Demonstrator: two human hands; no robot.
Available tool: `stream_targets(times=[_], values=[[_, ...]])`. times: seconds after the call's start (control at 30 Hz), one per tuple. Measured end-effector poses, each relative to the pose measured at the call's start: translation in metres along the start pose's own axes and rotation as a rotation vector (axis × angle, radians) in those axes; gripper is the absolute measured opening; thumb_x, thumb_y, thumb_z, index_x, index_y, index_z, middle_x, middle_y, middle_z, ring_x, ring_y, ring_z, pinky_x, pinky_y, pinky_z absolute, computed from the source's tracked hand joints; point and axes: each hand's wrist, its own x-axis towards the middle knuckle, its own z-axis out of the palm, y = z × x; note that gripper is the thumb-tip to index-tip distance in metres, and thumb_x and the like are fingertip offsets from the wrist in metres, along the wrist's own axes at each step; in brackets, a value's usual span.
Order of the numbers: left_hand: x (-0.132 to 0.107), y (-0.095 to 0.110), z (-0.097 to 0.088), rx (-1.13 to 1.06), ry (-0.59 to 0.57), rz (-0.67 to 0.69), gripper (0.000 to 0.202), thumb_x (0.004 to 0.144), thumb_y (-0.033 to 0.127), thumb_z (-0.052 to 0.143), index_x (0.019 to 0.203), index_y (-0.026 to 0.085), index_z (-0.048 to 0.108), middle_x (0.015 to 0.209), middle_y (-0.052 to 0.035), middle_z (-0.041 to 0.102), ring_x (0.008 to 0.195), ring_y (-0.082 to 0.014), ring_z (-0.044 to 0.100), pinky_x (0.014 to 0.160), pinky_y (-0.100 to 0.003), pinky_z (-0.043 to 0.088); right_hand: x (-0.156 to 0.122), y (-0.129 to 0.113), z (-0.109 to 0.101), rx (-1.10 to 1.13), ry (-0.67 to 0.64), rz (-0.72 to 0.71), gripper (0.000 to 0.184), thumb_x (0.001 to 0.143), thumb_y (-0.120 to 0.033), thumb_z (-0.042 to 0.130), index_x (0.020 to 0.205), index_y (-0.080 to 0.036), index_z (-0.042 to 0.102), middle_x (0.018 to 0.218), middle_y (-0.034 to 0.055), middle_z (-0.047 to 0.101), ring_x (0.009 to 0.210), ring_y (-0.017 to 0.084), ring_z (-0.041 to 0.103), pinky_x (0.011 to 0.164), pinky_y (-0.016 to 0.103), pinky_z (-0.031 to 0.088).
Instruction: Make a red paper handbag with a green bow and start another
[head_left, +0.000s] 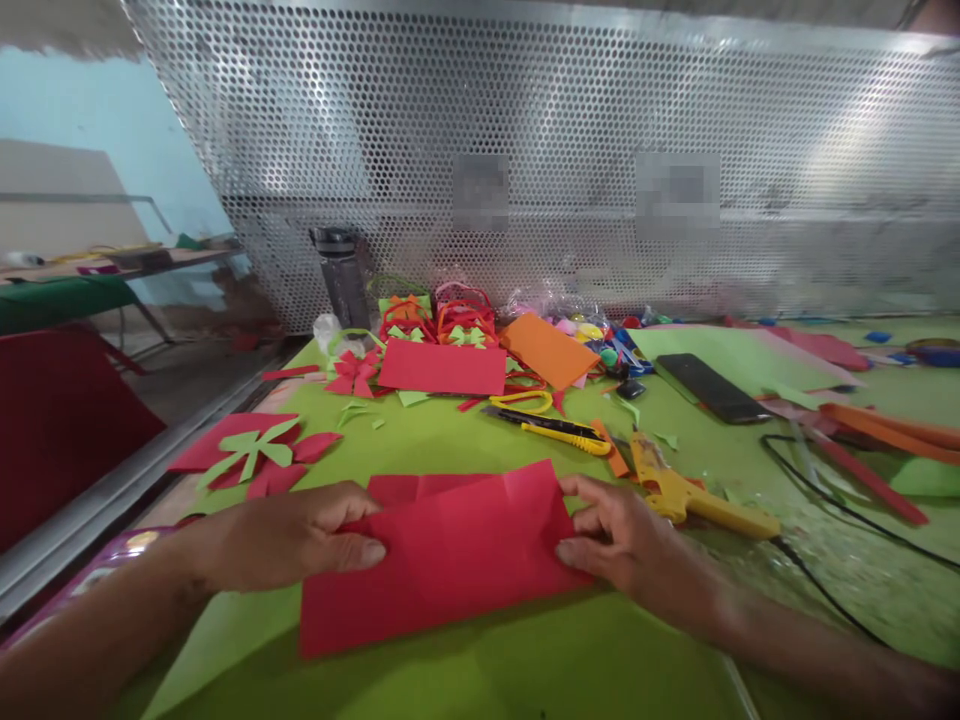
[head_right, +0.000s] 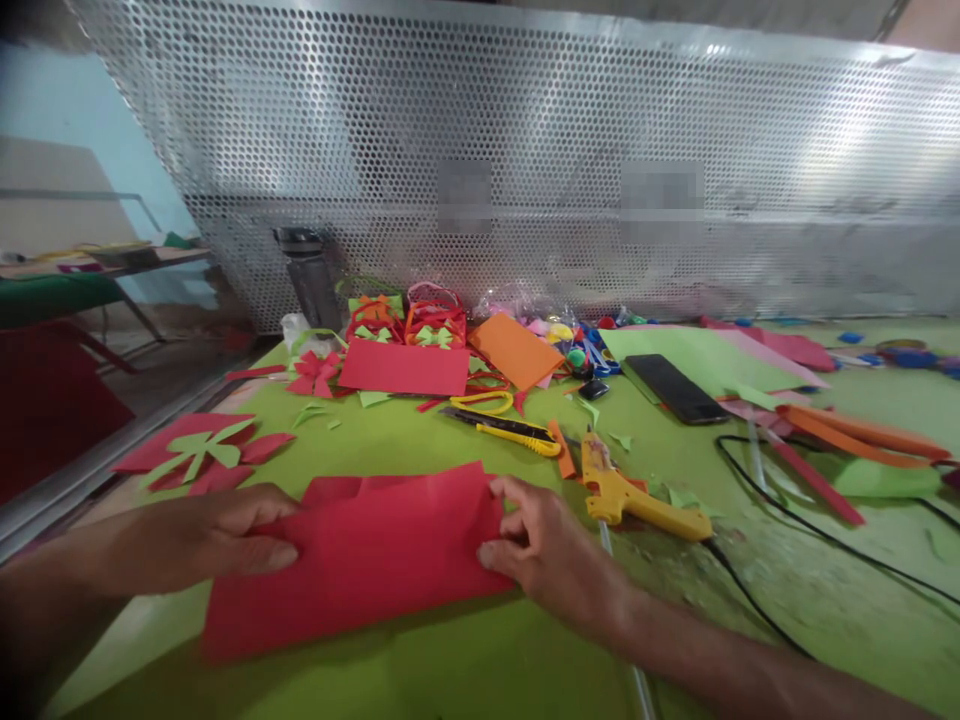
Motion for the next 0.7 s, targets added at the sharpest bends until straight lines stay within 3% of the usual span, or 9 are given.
stream_targets(times=[0.07,0.13,0.27,0.4,0.47,0.57,0.7], values=[[0.007,-0.005,0.003,-0.062,-0.107,-0.038,0.039,0.078,0.048,0.047,0.103,0.024,0.065,0.097,-0.0011,0.070,0.087,-0.0216,0.065,0.071,-0.026,0.048,-0.001,0.000,0.003,0.016,0.057,-0.011,0.061,0.077,-0.025,0.059,0.134,-0.013,0.039,0.059,-0.0068,0.051,0.050,0.009,0.038,0.047,0.022,0.028],[0.013,-0.010,0.005,-0.054,-0.137,-0.050,0.048,0.079,0.050,0.049,0.119,0.025,0.059,0.118,-0.0042,0.065,0.105,-0.0263,0.061,0.085,-0.032,0.048,0.000,0.003,0.006,0.048,0.107,-0.073,0.072,0.078,-0.024,0.057,0.142,-0.013,0.027,0.061,-0.0078,0.048,0.051,0.009,0.036,0.048,0.022,0.027],[0.016,-0.007,0.008,0.070,-0.170,-0.062,0.059,0.082,0.048,0.048,0.135,0.022,0.048,0.139,-0.0096,0.049,0.125,-0.0300,0.048,0.101,-0.041,0.039,0.002,0.010,0.014,0.043,0.157,-0.136,0.077,0.079,-0.021,0.052,0.146,-0.013,0.017,0.061,-0.0088,0.044,0.050,0.009,0.034,0.047,0.022,0.025],[0.018,0.017,0.002,0.168,-0.141,-0.014,0.057,0.079,0.042,0.053,0.132,0.022,0.050,0.135,-0.0090,0.053,0.122,-0.0306,0.050,0.100,-0.043,0.040,0.004,0.010,0.017,-0.185,0.167,-0.075,0.078,0.074,-0.012,0.049,0.146,-0.012,0.019,0.055,-0.0099,0.042,0.049,0.010,0.035,0.049,0.024,0.025],[0.024,0.036,-0.003,0.213,-0.089,0.074,0.052,0.079,0.043,0.054,0.127,0.023,0.054,0.123,-0.0094,0.062,0.112,-0.0303,0.058,0.093,-0.042,0.044,0.004,0.007,0.016,-0.314,0.162,-0.038,0.078,0.073,-0.009,0.048,0.146,-0.012,0.021,0.054,-0.0093,0.043,0.049,0.011,0.036,0.050,0.025,0.025],[0.038,0.065,-0.010,0.230,-0.108,0.190,0.047,0.081,0.046,0.052,0.120,0.021,0.058,0.103,-0.0082,0.070,0.094,-0.0280,0.065,0.076,-0.035,0.048,0.003,0.004,0.013,-0.419,0.114,-0.056,0.076,0.074,-0.009,0.047,0.146,-0.015,0.024,0.059,-0.0059,0.051,0.054,0.013,0.041,0.055,0.026,0.028],[0.049,0.093,-0.009,0.192,-0.159,0.271,0.053,0.078,0.045,0.057,0.124,0.020,0.054,0.111,-0.0079,0.067,0.100,-0.0267,0.062,0.076,-0.031,0.046,0.004,0.005,0.009,-0.405,0.027,-0.111,0.074,0.076,-0.012,0.048,0.146,-0.021,0.026,0.073,-0.0008,0.063,0.063,0.015,0.050,0.059,0.026,0.033]])
